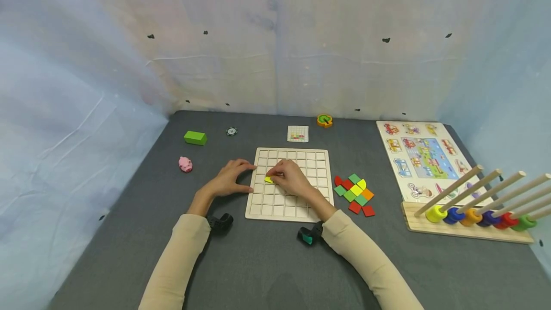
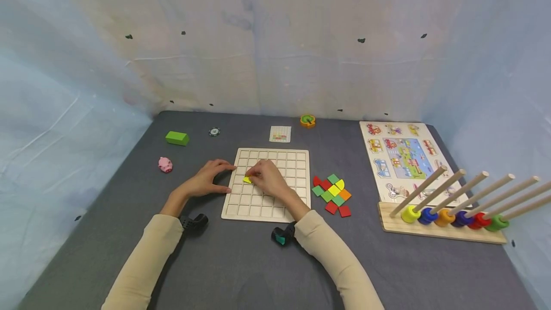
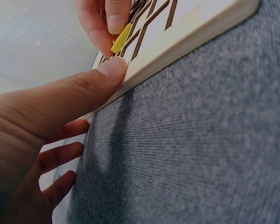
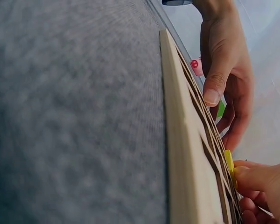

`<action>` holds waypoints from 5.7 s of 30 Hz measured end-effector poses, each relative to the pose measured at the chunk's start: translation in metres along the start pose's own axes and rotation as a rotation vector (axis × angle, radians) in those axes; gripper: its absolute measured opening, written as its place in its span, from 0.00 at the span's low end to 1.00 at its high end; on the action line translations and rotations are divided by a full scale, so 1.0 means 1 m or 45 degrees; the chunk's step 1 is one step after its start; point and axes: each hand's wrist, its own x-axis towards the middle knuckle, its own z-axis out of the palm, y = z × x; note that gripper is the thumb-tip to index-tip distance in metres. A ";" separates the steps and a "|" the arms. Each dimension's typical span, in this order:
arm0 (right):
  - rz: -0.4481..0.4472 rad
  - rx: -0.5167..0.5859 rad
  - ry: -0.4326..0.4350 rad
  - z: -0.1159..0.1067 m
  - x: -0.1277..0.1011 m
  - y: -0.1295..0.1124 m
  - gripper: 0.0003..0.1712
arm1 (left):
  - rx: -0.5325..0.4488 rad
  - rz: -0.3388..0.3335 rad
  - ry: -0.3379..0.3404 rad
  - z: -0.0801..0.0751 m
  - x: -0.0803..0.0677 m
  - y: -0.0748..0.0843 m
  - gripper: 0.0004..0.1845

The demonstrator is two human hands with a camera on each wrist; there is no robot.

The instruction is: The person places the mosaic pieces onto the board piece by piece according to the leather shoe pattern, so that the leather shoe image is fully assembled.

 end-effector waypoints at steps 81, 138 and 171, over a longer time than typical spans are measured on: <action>0.671 -0.357 0.072 -0.148 -0.137 0.054 0.13 | 0.073 -0.014 -0.011 0.002 0.002 0.003 0.40; 0.227 -0.021 0.029 -0.048 -0.048 0.008 0.04 | 0.080 0.001 -0.018 0.001 0.002 0.004 0.38; 0.510 -0.297 -0.017 -0.158 -0.160 0.036 0.16 | 0.078 -0.029 -0.025 0.002 0.002 0.003 0.39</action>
